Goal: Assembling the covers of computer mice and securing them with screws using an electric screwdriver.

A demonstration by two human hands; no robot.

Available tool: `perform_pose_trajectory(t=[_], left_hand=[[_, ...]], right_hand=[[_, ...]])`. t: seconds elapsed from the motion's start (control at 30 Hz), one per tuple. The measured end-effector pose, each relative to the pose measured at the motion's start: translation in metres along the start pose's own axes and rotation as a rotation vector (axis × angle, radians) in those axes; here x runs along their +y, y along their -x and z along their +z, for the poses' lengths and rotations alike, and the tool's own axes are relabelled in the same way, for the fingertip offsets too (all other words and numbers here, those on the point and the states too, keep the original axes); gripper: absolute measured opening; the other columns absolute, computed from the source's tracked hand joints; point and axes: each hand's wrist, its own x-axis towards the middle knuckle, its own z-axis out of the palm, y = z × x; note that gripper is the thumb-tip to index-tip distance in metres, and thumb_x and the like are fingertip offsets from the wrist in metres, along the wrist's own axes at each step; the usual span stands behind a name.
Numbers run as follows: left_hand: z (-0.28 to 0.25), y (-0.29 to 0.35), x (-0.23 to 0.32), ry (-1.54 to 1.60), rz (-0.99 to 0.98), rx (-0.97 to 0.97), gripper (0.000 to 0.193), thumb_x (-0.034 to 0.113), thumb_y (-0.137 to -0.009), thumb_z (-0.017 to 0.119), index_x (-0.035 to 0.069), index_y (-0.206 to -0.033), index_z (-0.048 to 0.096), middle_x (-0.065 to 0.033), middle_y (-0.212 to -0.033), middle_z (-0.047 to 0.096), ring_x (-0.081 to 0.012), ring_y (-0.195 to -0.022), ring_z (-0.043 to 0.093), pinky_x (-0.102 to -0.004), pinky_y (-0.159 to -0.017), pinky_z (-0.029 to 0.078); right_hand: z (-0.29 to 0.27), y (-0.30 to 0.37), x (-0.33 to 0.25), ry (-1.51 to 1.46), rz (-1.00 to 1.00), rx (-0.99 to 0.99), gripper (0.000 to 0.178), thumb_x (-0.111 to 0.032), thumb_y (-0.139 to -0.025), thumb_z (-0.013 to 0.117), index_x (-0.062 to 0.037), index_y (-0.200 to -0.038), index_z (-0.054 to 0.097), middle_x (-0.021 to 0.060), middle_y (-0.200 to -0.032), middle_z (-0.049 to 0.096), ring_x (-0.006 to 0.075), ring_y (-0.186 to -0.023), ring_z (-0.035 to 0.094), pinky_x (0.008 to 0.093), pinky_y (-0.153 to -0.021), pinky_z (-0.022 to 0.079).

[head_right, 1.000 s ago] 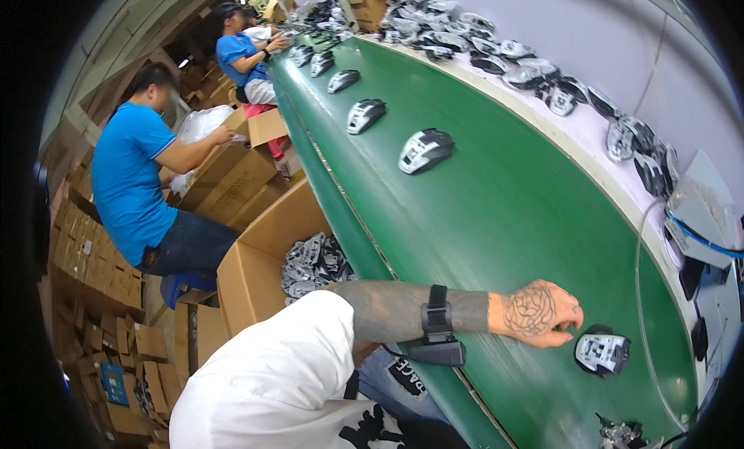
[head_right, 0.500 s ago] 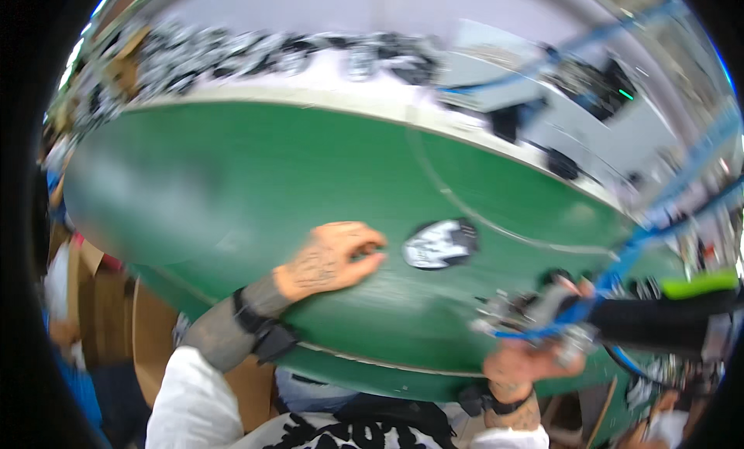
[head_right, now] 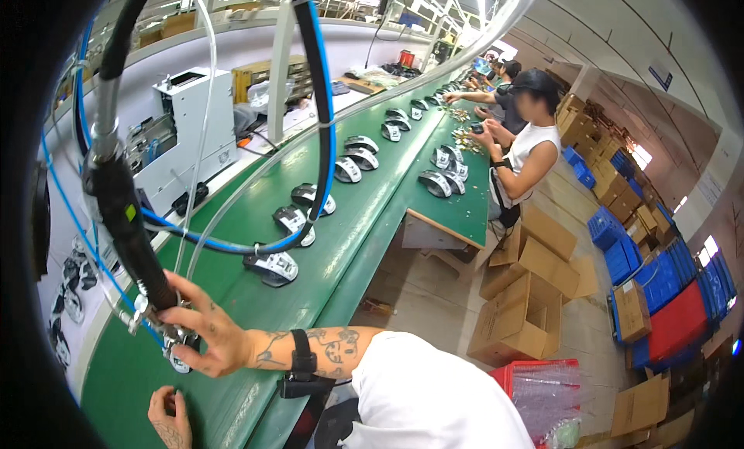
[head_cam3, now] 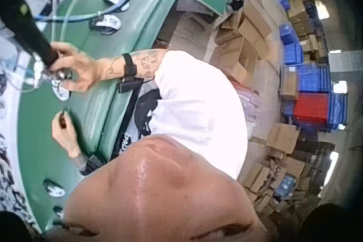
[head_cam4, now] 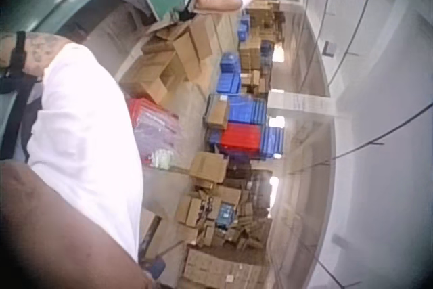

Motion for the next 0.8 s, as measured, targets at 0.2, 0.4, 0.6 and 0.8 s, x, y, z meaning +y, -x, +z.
perform_pose_trajectory(t=[0.2,0.4,0.6,0.8], left_hand=[[0.013,0.001,-0.014,0.051,-0.044,0.017,0.014,0.009,-0.082,0.062,0.000,-0.093,0.062,-0.0095,-0.078,0.058,-0.0178,-0.064,0.054,-0.0286,-0.060,0.044],[-0.001,-0.003,0.001,0.019,-0.037,0.000,0.016,0.012,-0.085,0.064,0.001,-0.096,0.065,-0.0127,-0.081,0.064,-0.0209,-0.067,0.059,-0.0303,-0.063,0.049],[-0.001,-0.003,-0.001,0.008,-0.046,-0.016,0.017,0.012,-0.085,0.064,0.000,-0.096,0.065,-0.0129,-0.080,0.064,-0.0211,-0.066,0.059,-0.0306,-0.062,0.049],[-0.002,-0.003,0.002,0.006,-0.029,-0.017,0.016,0.012,-0.085,0.064,0.000,-0.095,0.065,-0.0128,-0.080,0.064,-0.0212,-0.065,0.059,-0.0309,-0.061,0.048]], right_hand=[[0.000,-0.005,-0.006,-0.025,-0.040,0.014,0.053,-0.002,-0.073,0.063,-0.0076,-0.121,0.042,0.0307,-0.139,0.024,0.0423,-0.111,0.047,0.0454,-0.094,0.040],[0.005,-0.007,-0.003,-0.033,-0.058,0.012,0.055,-0.002,-0.071,0.063,-0.0093,-0.122,0.043,0.0304,-0.137,0.027,0.0427,-0.108,0.050,0.0440,-0.092,0.043],[0.004,-0.005,-0.001,-0.033,-0.057,0.018,0.054,-0.002,-0.071,0.064,-0.0099,-0.121,0.043,0.0302,-0.136,0.027,0.0429,-0.108,0.050,0.0442,-0.091,0.043],[0.003,-0.006,-0.002,-0.014,-0.049,0.010,0.054,-0.002,-0.071,0.064,-0.0101,-0.121,0.042,0.0300,-0.136,0.028,0.0433,-0.108,0.050,0.0441,-0.091,0.044]])
